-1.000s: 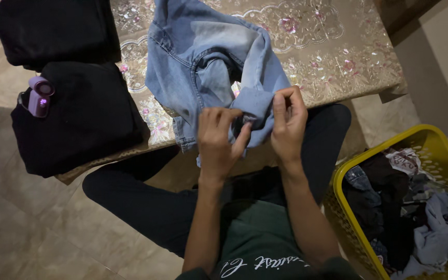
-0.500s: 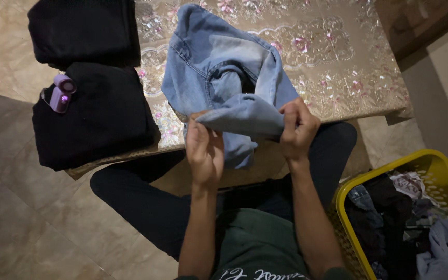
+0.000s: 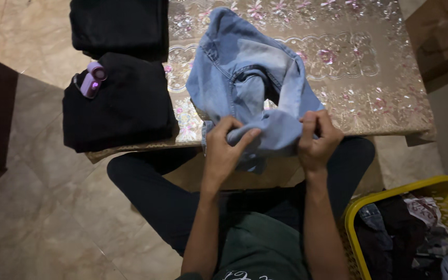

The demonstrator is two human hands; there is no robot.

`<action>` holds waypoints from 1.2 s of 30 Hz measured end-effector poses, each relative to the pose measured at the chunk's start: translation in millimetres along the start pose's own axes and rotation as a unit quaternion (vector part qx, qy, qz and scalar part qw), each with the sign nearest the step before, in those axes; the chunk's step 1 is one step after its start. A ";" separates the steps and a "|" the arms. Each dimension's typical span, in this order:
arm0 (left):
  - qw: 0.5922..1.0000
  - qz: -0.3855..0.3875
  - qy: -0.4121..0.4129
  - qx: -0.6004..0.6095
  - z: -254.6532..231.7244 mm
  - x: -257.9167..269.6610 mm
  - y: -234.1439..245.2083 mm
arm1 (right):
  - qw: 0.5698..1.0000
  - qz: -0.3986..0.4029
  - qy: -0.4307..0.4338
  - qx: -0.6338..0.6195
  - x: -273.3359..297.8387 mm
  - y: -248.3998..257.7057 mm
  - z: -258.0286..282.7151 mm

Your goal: The person folds a black long-sleeved shirt and a pair of light blue jeans on a table. They smooth and align the garments, fold them into compact rectangles, and place the folded items on the table.

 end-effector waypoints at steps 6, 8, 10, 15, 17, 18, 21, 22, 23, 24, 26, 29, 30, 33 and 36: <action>0.990 0.073 -0.115 -0.026 -0.5 1.2 -17.2 | 0.999 -0.013 0.040 0.005 -4.6 3.8 9.7; 0.990 0.084 -0.093 0.066 5.9 0.0 -21.8 | 0.998 -0.021 0.052 0.003 -4.8 5.0 11.8; 0.982 0.067 -0.142 0.105 -2.5 2.9 -19.6 | 0.998 -0.022 0.054 -0.001 -5.1 5.4 11.1; 0.951 -0.056 -0.125 0.278 -12.2 10.6 16.0 | 0.996 -0.012 0.084 0.002 -5.6 8.2 13.7; 0.910 -0.083 -0.152 0.377 -23.5 15.8 33.7 | 0.996 -0.013 0.089 -0.011 -6.0 10.1 15.5; 0.885 -0.096 -0.165 0.424 -27.9 18.3 42.0 | 0.997 -0.012 0.074 -0.017 -6.5 10.7 13.7; 0.976 -0.035 -0.127 0.173 -37.9 16.3 28.1 | 0.998 -0.015 0.052 -0.024 -8.0 9.0 11.2; 0.981 -0.010 -0.127 0.149 -37.9 16.1 19.9 | 0.998 -0.015 0.061 -0.018 -7.7 7.1 12.7; 0.984 0.015 -0.122 0.128 -34.8 18.9 7.9 | 0.998 -0.010 0.068 -0.012 -5.3 6.9 13.8; 0.987 0.040 -0.117 0.106 -30.8 18.7 -6.7 | 0.997 -0.012 0.074 -0.006 -3.3 8.0 14.7; 0.990 0.013 -0.099 0.103 -20.0 12.7 -20.5 | 0.995 -0.024 0.096 0.000 -9.2 6.2 17.1; 0.992 0.062 0.005 0.108 12.1 2.0 -45.3 | 0.992 -0.101 0.070 -0.008 -13.0 20.4 11.2; 0.988 0.094 0.055 0.112 23.5 3.9 -55.2 | 0.992 -0.105 0.061 -0.025 -11.7 22.7 8.7; 0.943 0.165 0.057 0.282 15.5 4.7 -66.4 | 0.990 -0.111 0.052 -0.064 -11.2 23.5 6.4; 0.869 0.122 0.017 0.480 -4.2 5.5 -49.6 | 0.991 -0.088 0.062 -0.076 -6.3 21.1 11.7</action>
Point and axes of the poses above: each hand's wrist, its own x-axis away from the middle knuckle, its own y-axis out of the back of the hand, z = x × y, the point moved 9 cm from there along -x, towards the middle knuckle, and after that the axes turned 7 degrees about -x, right-handed, at the moved point
